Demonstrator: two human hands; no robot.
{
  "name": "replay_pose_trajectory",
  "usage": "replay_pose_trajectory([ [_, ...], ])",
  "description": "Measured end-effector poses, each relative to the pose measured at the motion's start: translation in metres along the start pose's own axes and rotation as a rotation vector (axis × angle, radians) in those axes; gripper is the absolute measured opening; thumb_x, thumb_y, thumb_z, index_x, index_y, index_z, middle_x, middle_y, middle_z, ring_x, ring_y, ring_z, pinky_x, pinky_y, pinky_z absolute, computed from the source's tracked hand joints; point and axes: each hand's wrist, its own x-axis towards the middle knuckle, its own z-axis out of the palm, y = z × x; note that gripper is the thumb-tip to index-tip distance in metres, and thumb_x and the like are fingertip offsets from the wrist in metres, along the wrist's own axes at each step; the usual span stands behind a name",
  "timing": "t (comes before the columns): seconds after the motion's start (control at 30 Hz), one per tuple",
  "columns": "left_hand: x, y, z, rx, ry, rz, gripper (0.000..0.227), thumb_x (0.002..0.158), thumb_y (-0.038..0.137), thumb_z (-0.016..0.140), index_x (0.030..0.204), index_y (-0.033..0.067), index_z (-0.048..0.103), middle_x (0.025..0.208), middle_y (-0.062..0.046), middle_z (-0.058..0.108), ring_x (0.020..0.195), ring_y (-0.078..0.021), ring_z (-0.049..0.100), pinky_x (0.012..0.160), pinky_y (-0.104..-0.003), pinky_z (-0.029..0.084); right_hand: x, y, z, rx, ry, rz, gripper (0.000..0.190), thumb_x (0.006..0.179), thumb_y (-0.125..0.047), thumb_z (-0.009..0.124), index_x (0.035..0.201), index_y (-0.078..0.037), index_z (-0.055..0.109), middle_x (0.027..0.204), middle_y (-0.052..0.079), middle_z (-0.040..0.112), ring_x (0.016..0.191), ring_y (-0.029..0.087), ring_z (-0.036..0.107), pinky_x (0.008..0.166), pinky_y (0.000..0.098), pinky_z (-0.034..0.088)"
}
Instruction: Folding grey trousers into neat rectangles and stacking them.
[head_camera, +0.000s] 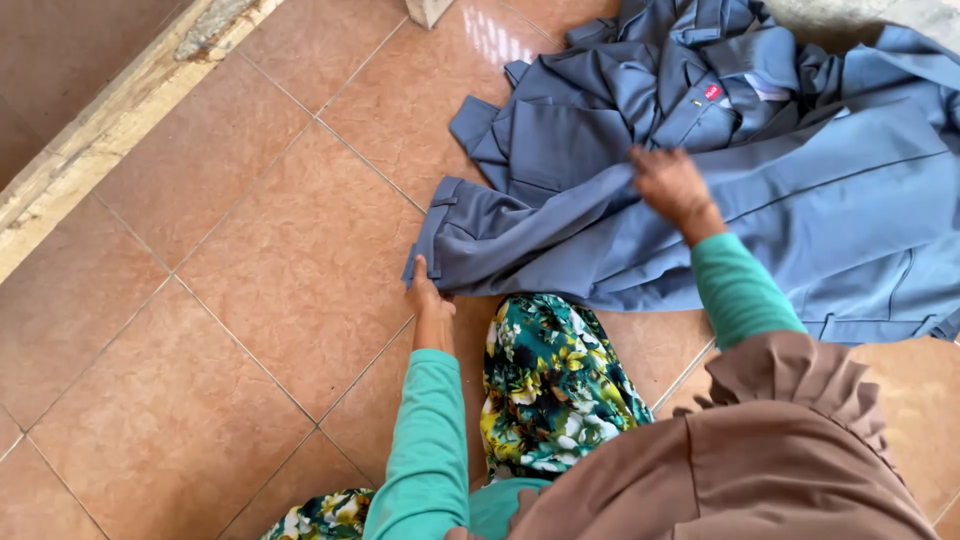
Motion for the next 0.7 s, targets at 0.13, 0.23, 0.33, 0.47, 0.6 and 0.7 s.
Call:
replay_pose_trajectory([
  [0.13,-0.013,0.008,0.002,0.01,-0.004,0.003,0.101,0.083,0.062,0.079,0.153,0.0081,0.03,0.142,-0.024,0.049,0.129,-0.0455,0.056,0.106,-0.065,0.043,0.017,0.008,-0.013,-0.121,0.097,0.22,0.022,0.091,-0.01,0.062,0.073,-0.023,0.059,0.12,0.003,0.064,0.086,0.023,0.059,0.074,0.0374,0.041],
  [0.23,-0.002,0.008,-0.002,0.027,-0.029,-0.001,0.101,0.082,0.062,0.08,0.152,0.0083,0.031,0.14,-0.024,0.05,0.128,-0.0453,0.056,0.107,-0.065,0.042,-0.013,-0.033,0.017,0.088,-0.186,0.224,0.012,0.085,-0.023,0.062,0.081,-0.029,0.072,0.11,-0.003,0.057,0.101,0.023,0.054,0.076,0.0396,0.045],
  [0.33,-0.02,0.015,-0.002,0.049,-0.034,0.006,0.097,0.084,0.054,0.082,0.151,0.0062,0.031,0.137,-0.028,0.053,0.123,-0.0484,0.059,0.104,-0.067,0.042,-0.045,-0.068,0.035,0.155,-0.401,0.254,0.014,0.076,-0.024,0.058,0.072,-0.03,0.07,0.109,-0.007,0.052,0.106,0.021,0.049,0.081,0.0369,0.044],
  [0.47,-0.004,0.018,-0.014,0.193,-0.22,-0.125,0.099,0.084,0.067,0.074,0.152,0.0079,0.033,0.137,-0.024,0.052,0.128,-0.048,0.056,0.104,-0.059,0.043,-0.028,-0.071,0.024,0.223,-0.714,0.324,0.017,0.071,-0.033,0.064,0.083,-0.028,0.074,0.112,-0.008,0.052,0.113,0.019,0.049,0.092,0.0394,0.045],
  [0.6,0.049,0.005,-0.019,0.266,-0.373,-0.216,0.078,0.089,0.065,0.07,0.136,0.0058,0.049,0.114,-0.018,0.064,0.105,-0.0437,0.07,0.084,-0.052,0.062,-0.008,-0.045,0.022,0.304,-0.767,0.365,0.022,0.078,-0.046,0.072,0.083,-0.026,0.078,0.098,-0.005,0.062,0.106,0.02,0.064,0.09,0.041,0.053],
  [0.7,0.02,0.054,0.034,0.086,-0.369,-0.068,0.058,0.089,0.044,0.079,0.125,0.0048,0.055,0.108,-0.013,0.064,0.095,-0.0332,0.073,0.075,-0.044,0.066,-0.006,0.007,0.06,-0.103,-0.2,0.311,0.007,0.074,-0.032,0.07,0.073,-0.029,0.064,0.078,-0.004,0.058,0.075,0.016,0.062,0.071,0.0379,0.05],
])
